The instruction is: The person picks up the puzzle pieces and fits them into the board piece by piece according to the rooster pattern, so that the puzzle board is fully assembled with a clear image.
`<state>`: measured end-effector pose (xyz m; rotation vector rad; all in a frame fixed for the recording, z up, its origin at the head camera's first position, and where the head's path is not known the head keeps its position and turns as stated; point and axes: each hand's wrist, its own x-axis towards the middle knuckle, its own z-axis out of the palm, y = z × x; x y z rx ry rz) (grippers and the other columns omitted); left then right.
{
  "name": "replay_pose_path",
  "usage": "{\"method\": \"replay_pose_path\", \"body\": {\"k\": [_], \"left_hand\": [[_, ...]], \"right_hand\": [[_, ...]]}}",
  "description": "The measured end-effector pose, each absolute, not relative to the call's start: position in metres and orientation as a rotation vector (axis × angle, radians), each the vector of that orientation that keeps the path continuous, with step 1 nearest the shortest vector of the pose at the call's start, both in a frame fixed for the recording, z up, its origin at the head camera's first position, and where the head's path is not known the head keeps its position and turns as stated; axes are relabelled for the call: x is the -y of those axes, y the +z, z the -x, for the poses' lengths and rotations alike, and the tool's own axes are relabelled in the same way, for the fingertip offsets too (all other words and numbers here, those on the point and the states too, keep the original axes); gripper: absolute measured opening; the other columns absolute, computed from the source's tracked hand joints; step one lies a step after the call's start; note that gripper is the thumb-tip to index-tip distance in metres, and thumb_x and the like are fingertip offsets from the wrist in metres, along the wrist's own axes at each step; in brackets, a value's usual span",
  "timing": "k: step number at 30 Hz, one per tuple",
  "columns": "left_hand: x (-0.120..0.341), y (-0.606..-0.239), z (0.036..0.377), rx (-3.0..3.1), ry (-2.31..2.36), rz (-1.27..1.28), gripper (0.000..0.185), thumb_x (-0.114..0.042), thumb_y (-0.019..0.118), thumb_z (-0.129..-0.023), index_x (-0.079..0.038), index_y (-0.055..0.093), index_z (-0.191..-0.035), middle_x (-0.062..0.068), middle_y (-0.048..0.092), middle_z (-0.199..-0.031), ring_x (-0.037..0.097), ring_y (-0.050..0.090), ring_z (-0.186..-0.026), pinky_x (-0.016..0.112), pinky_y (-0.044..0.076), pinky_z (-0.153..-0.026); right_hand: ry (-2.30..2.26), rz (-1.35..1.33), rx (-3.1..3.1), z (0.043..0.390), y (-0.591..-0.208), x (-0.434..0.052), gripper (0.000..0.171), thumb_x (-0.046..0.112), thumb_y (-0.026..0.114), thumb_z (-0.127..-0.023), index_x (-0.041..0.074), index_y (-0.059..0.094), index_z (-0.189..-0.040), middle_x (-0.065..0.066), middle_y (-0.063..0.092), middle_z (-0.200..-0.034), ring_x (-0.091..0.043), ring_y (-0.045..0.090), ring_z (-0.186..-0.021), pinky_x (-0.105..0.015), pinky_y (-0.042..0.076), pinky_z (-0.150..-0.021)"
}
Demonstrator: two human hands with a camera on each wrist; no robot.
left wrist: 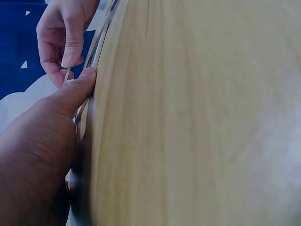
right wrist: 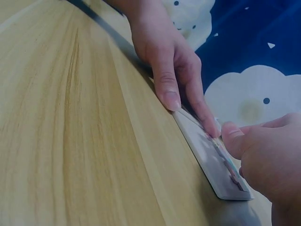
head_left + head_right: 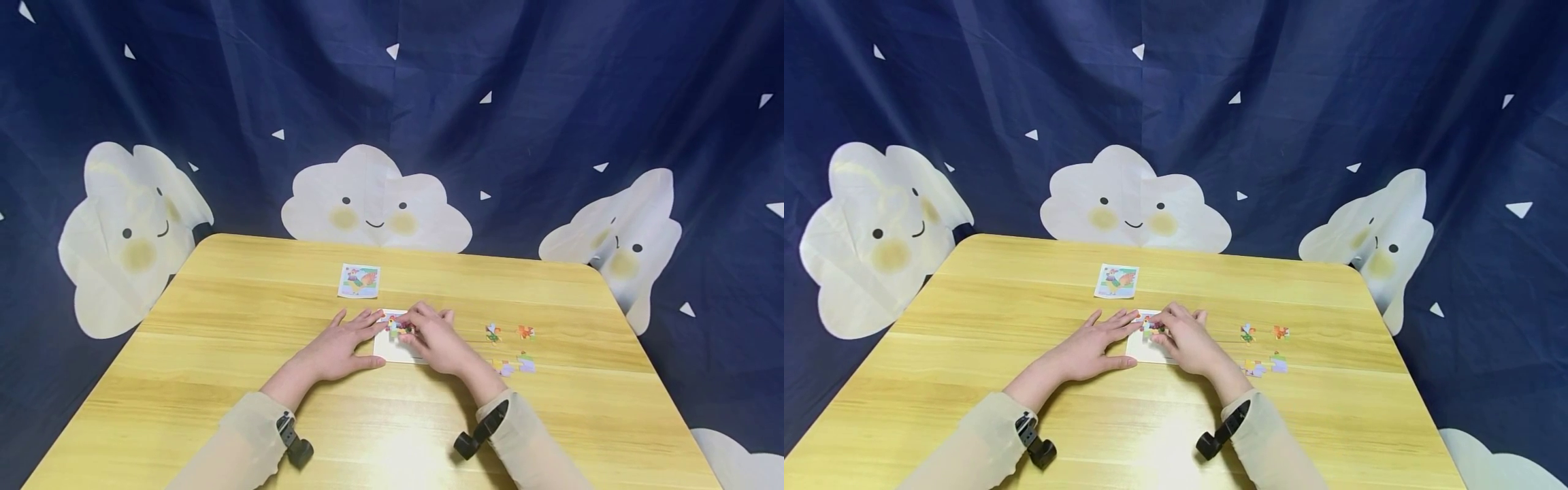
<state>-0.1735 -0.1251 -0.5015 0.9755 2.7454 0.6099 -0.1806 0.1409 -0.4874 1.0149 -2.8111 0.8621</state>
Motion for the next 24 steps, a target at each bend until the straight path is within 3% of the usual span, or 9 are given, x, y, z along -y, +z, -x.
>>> {"method": "replay_pose_path", "body": {"k": [11,24], "left_hand": [[0.125,-0.5,0.173,-2.734,0.639,-0.968,0.084,-0.067,0.056,-0.102,-0.024,0.03,-0.169,-0.004,0.021,-0.174,0.025,0.017,-0.16,0.06,0.0,-0.127],[0.126,-0.502,0.175,-2.733,0.63,-0.966,0.085,-0.069,0.056,-0.1,-0.024,0.031,-0.168,-0.006,0.021,-0.174,0.024,0.015,-0.16,0.061,0.001,-0.126]], "right_hand": [[0.821,-1.014,2.819,0.18,-0.494,-0.132,0.033,0.028,0.072,-0.103,0.011,0.07,-0.131,0.005,0.062,-0.112,-0.012,0.053,-0.087,-0.046,0.024,-0.091],[0.783,-1.001,2.788,0.18,-0.494,-0.12,0.031,0.033,0.075,-0.101,0.012,0.074,-0.124,0.004,0.063,-0.11,-0.015,0.058,-0.097,-0.049,0.027,-0.091]]}}
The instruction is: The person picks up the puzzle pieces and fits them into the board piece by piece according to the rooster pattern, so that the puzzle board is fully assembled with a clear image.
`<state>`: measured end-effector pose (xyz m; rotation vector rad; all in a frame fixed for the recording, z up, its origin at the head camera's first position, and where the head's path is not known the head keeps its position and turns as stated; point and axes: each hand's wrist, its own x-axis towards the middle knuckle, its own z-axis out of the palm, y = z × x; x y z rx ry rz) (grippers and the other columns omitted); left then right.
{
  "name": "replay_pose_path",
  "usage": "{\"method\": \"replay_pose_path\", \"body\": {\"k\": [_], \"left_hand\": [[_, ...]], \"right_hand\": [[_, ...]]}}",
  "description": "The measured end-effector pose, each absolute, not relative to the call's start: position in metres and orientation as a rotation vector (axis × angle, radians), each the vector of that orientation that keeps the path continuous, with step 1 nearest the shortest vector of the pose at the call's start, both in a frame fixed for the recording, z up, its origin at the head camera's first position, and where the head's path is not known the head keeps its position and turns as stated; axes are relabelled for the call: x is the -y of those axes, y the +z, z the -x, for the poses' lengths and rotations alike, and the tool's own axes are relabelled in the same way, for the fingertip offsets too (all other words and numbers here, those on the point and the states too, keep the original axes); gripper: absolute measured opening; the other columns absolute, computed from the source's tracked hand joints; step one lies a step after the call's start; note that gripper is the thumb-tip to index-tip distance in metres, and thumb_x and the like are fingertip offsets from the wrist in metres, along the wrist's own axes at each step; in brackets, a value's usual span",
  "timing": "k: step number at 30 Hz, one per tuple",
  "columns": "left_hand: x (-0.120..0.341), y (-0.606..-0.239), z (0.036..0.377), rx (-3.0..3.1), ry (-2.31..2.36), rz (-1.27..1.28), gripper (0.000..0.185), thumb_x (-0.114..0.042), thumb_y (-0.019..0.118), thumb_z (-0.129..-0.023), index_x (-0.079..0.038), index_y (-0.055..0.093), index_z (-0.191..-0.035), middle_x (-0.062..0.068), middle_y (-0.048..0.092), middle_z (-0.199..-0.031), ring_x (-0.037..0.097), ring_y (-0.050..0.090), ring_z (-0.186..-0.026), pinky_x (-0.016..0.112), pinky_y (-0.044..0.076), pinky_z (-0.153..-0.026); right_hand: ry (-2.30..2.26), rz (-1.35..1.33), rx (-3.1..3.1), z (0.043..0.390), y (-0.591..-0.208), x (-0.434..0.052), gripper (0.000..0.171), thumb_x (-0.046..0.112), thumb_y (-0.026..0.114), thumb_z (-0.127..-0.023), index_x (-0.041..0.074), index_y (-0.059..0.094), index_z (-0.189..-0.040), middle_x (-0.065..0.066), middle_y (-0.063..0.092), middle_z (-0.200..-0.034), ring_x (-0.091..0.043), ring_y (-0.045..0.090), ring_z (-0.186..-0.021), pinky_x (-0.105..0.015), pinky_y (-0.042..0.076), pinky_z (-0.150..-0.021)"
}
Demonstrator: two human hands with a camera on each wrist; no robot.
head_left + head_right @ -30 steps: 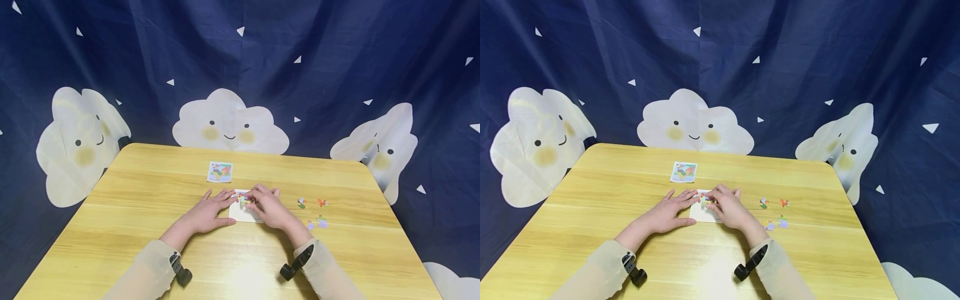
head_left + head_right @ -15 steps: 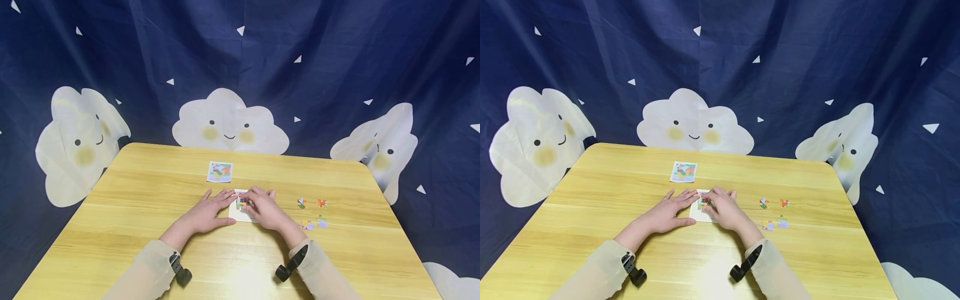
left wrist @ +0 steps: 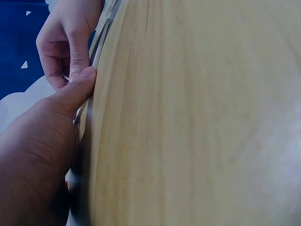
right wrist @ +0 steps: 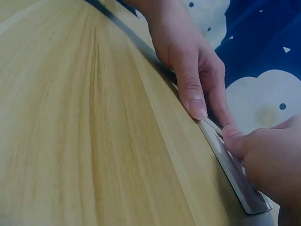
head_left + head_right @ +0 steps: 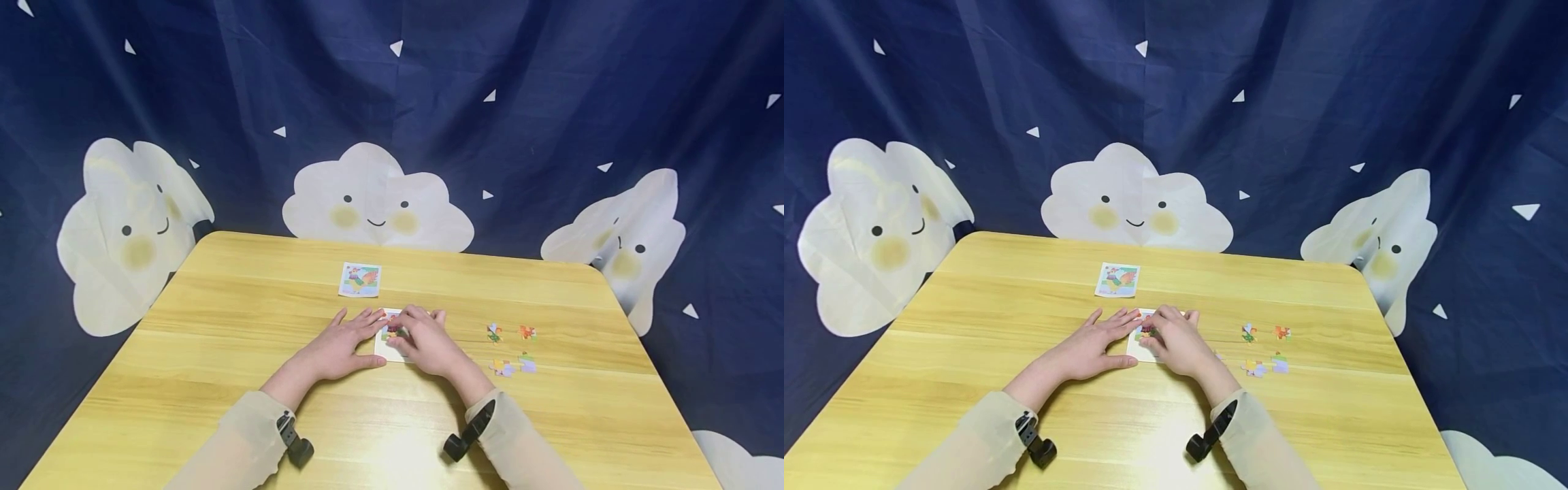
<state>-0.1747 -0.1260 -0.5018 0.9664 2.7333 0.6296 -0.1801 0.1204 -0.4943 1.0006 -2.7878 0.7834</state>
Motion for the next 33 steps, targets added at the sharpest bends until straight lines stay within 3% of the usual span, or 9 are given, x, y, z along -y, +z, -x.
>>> {"method": "replay_pose_path", "body": {"k": [9,20,28,33], "left_hand": [[0.1252,-0.5001,0.1729,-2.738,0.598,-1.003,0.084,-0.067,0.054,-0.102,-0.018,0.033,-0.168,-0.003,0.022,-0.174,0.026,0.016,-0.16,0.064,0.002,-0.126],[0.1262,-0.5022,0.1717,-2.779,0.53,-1.047,0.084,-0.068,0.051,-0.103,-0.017,0.03,-0.167,-0.003,0.022,-0.173,0.026,0.016,-0.16,0.065,0.006,-0.125],[0.1261,-0.5032,0.1711,-2.826,0.508,-1.135,0.079,-0.065,0.054,-0.103,-0.015,0.042,-0.163,-0.004,0.039,-0.167,0.027,0.032,-0.155,0.069,0.014,-0.123],[0.1255,-0.5022,0.1715,-2.835,0.498,-1.134,0.079,-0.066,0.054,-0.103,-0.016,0.043,-0.163,-0.002,0.041,-0.165,0.027,0.034,-0.154,0.069,0.016,-0.122]], "right_hand": [[0.739,-0.963,2.781,0.1798,-0.4977,-0.1194,0.033,0.036,0.074,-0.101,0.014,0.077,-0.126,0.004,0.063,-0.114,-0.017,0.06,-0.109,-0.05,0.028,-0.091],[0.726,-0.945,2.752,0.1794,-0.5035,-0.1199,0.036,0.039,0.073,-0.102,0.015,0.079,-0.128,0.006,0.063,-0.11,-0.015,0.059,-0.105,-0.047,0.026,-0.086],[0.779,-0.898,2.783,0.1803,-0.5015,-0.1191,0.038,0.04,0.076,-0.099,0.014,0.08,-0.127,0.008,0.062,-0.11,-0.015,0.058,-0.104,-0.045,0.025,-0.083],[0.786,-0.897,2.794,0.181,-0.4997,-0.1202,0.034,0.037,0.077,-0.099,0.013,0.081,-0.122,0.008,0.062,-0.109,-0.014,0.058,-0.105,-0.045,0.025,-0.085]]}}
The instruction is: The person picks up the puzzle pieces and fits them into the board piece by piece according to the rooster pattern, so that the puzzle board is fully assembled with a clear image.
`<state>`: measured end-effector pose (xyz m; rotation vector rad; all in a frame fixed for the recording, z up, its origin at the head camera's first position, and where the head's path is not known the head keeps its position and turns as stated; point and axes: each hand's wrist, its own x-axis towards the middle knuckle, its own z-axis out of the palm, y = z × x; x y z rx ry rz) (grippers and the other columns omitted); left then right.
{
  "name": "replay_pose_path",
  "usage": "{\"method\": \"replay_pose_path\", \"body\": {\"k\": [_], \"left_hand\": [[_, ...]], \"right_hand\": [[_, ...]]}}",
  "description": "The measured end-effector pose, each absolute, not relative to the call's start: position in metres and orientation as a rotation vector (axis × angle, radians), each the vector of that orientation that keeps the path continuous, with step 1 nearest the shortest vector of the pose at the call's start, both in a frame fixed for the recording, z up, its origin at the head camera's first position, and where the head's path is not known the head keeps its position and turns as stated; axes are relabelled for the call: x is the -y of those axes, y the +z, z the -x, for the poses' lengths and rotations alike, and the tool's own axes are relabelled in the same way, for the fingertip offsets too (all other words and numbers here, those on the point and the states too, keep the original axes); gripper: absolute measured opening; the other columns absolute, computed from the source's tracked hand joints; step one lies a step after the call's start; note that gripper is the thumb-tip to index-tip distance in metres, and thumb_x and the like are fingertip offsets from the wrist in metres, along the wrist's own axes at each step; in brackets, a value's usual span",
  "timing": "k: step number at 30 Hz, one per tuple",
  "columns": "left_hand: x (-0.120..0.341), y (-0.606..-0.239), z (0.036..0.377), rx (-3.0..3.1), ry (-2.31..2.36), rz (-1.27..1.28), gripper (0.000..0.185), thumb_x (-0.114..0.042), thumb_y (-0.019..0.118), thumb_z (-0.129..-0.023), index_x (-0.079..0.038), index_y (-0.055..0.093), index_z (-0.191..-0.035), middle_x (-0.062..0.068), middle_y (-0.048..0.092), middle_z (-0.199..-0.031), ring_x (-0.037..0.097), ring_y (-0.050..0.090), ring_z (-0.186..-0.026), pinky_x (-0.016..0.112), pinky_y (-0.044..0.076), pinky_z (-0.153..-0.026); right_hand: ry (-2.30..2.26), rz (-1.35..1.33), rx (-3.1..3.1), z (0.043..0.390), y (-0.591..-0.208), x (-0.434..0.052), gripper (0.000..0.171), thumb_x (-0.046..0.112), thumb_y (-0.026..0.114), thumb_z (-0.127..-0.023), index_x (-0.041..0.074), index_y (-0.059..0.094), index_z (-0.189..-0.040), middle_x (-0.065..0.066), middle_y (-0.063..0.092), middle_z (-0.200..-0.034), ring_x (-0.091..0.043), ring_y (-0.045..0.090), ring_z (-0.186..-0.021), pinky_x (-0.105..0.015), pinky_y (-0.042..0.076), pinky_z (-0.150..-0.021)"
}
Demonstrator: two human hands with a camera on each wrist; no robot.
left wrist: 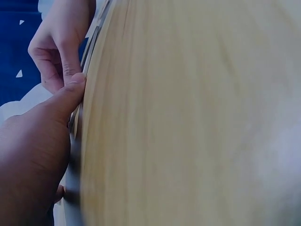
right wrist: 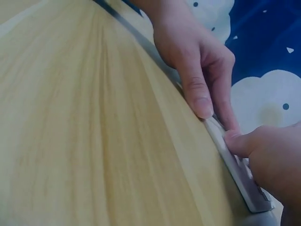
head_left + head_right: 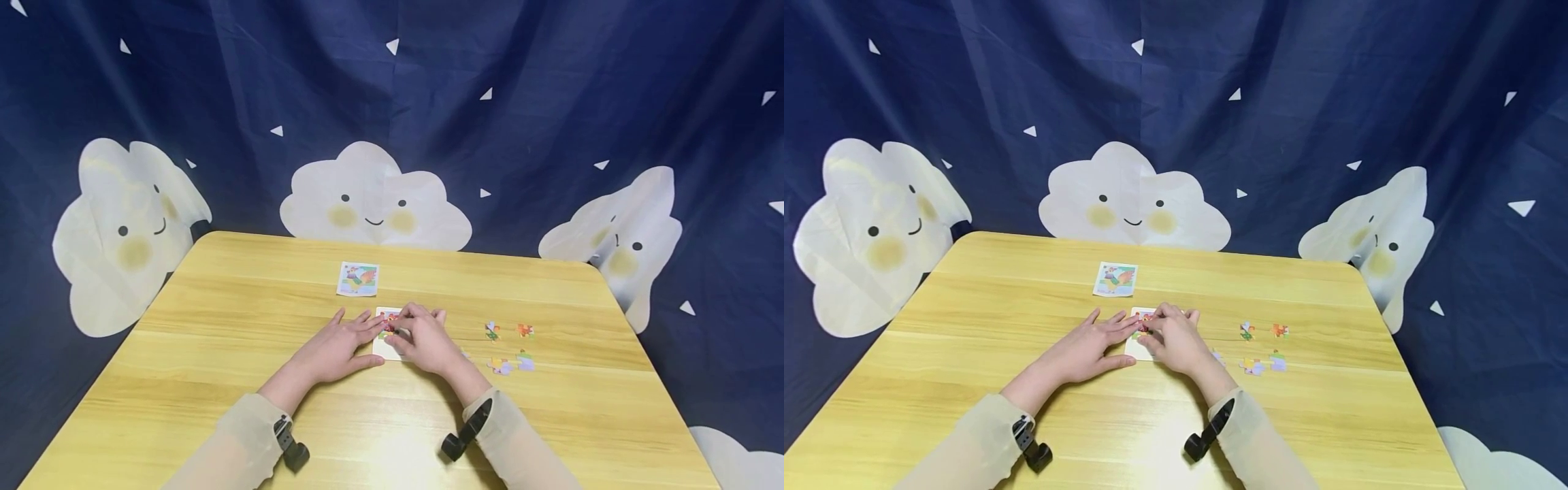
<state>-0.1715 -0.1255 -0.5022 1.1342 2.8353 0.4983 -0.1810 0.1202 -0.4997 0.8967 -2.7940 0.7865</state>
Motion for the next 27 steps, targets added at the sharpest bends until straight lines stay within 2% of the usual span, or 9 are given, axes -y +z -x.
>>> {"method": "replay_pose_path", "body": {"k": [9,18,24,27], "left_hand": [[0.126,-0.505,0.17,-2.844,0.458,-1.161,0.073,-0.065,0.05,-0.105,-0.021,0.044,-0.163,-0.003,0.039,-0.167,0.028,0.033,-0.155,0.07,0.016,-0.122],[0.123,-0.499,0.172,-2.801,0.512,-1.077,0.071,-0.065,0.054,-0.104,-0.024,0.046,-0.161,-0.004,0.039,-0.165,0.028,0.031,-0.156,0.071,0.014,-0.122],[0.122,-0.494,0.173,-2.766,0.538,-1.058,0.071,-0.065,0.056,-0.103,-0.022,0.049,-0.16,-0.003,0.039,-0.165,0.029,0.03,-0.156,0.072,0.014,-0.121],[0.122,-0.493,0.173,-2.755,0.546,-1.036,0.072,-0.065,0.057,-0.102,-0.022,0.049,-0.16,-0.004,0.038,-0.166,0.028,0.029,-0.156,0.071,0.012,-0.122]], "right_hand": [[0.768,-0.916,2.791,0.181,-0.498,-0.121,0.031,0.033,0.077,-0.1,0.012,0.082,-0.122,0.007,0.06,-0.103,-0.012,0.053,-0.095,-0.046,0.024,-0.082],[0.724,-0.924,2.79,0.18,-0.497,-0.122,0.031,0.033,0.076,-0.101,0.011,0.081,-0.122,0.006,0.061,-0.108,-0.013,0.056,-0.102,-0.048,0.026,-0.086],[0.722,-0.928,2.78,0.177,-0.495,-0.123,0.036,0.035,0.074,-0.102,0.015,0.077,-0.131,0.006,0.062,-0.112,-0.014,0.058,-0.105,-0.047,0.027,-0.085],[0.772,-0.925,2.759,0.177,-0.492,-0.125,0.038,0.033,0.076,-0.101,0.013,0.076,-0.132,0.004,0.062,-0.114,-0.015,0.059,-0.104,-0.047,0.027,-0.085]]}}
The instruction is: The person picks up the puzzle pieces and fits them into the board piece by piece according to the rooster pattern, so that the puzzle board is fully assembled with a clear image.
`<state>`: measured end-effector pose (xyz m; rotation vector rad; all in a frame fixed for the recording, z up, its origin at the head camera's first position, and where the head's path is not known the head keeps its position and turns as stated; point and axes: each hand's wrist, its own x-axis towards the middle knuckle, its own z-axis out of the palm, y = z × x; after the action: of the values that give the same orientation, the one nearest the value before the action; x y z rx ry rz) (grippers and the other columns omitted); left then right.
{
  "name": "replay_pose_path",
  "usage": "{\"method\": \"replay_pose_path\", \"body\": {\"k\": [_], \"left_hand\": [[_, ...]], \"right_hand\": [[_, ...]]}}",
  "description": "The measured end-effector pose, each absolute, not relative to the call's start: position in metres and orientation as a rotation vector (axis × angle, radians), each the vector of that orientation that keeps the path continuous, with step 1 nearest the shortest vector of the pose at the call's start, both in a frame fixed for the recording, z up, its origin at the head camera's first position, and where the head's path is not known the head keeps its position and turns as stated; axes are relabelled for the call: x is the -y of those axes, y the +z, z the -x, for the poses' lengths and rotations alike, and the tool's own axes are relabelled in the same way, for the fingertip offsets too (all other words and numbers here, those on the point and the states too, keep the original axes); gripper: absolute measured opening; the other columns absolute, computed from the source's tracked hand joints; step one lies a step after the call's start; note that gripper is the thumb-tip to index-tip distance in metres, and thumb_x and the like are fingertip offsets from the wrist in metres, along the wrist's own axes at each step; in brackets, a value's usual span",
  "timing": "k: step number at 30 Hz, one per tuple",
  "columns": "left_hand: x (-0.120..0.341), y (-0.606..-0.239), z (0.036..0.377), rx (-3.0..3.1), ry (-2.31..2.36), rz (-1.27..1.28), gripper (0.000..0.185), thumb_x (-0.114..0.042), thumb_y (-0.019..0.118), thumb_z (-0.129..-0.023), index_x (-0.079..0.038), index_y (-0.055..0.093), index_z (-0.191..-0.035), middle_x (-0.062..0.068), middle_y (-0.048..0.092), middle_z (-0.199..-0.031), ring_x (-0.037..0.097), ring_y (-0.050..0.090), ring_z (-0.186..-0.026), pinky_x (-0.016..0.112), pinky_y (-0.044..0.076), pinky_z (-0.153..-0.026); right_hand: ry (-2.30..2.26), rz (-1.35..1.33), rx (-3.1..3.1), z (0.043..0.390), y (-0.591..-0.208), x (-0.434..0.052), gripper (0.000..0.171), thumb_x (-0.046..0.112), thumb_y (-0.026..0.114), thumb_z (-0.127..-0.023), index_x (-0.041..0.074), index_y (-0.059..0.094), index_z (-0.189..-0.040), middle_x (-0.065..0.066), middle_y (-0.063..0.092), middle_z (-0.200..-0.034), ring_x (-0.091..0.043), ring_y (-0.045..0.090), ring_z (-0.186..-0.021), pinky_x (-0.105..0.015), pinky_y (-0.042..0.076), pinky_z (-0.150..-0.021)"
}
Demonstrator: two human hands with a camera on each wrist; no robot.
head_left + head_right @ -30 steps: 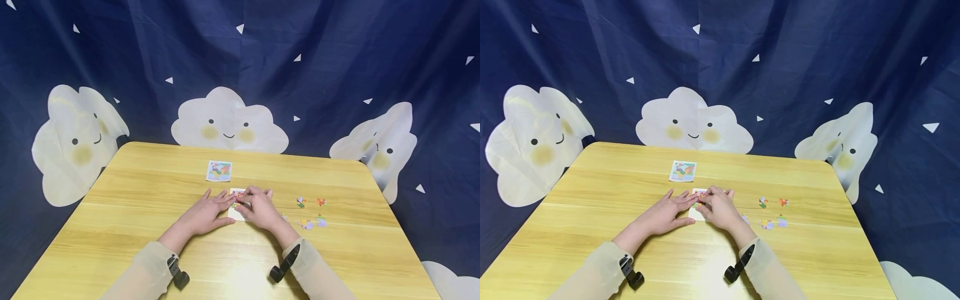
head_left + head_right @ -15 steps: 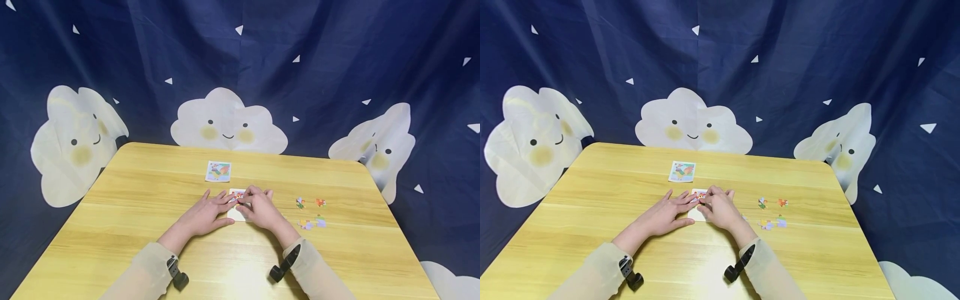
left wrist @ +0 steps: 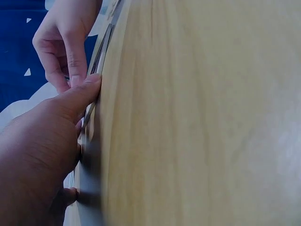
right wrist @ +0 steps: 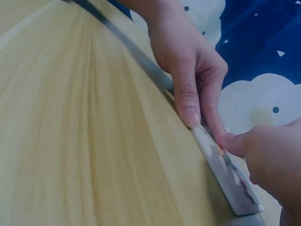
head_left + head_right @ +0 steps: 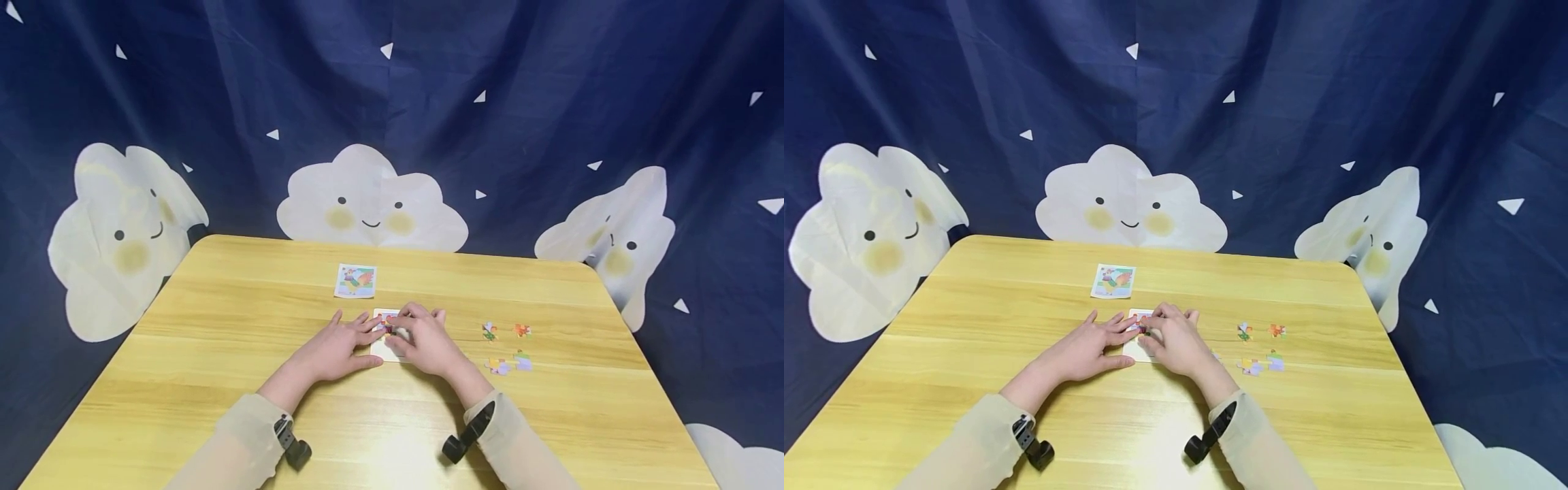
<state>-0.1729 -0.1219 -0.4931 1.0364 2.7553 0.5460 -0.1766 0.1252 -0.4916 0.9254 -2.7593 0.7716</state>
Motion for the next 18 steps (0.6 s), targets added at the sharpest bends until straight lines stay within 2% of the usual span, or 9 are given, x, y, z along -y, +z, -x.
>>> {"method": "replay_pose_path", "body": {"k": [10,13,18], "left_hand": [[0.122,-0.493,0.173,-2.741,0.552,-1.015,0.071,-0.064,0.058,-0.102,-0.024,0.049,-0.16,-0.005,0.036,-0.167,0.028,0.029,-0.156,0.07,0.01,-0.123],[0.121,-0.493,0.173,-2.735,0.557,-1.003,0.071,-0.065,0.057,-0.102,-0.025,0.049,-0.16,-0.007,0.036,-0.167,0.027,0.028,-0.157,0.069,0.009,-0.123],[0.121,-0.494,0.173,-2.741,0.556,-1.008,0.07,-0.064,0.058,-0.102,-0.025,0.049,-0.16,-0.005,0.036,-0.167,0.028,0.027,-0.157,0.069,0.009,-0.123]], "right_hand": [[0.842,-0.918,2.748,0.175,-0.483,-0.144,0.027,0.027,0.077,-0.099,0.012,0.08,-0.122,0.003,0.063,-0.115,-0.016,0.06,-0.098,-0.047,0.026,-0.086],[0.87,-0.912,2.768,0.173,-0.48,-0.153,0.03,0.027,0.076,-0.101,0.01,0.079,-0.125,0.0,0.064,-0.117,-0.018,0.06,-0.092,-0.046,0.027,-0.086],[0.928,-0.867,2.792,0.171,-0.476,-0.169,0.041,0.026,0.076,-0.101,0.004,0.071,-0.135,-0.006,0.068,-0.121,-0.022,0.063,-0.094,-0.044,0.032,-0.086]]}}
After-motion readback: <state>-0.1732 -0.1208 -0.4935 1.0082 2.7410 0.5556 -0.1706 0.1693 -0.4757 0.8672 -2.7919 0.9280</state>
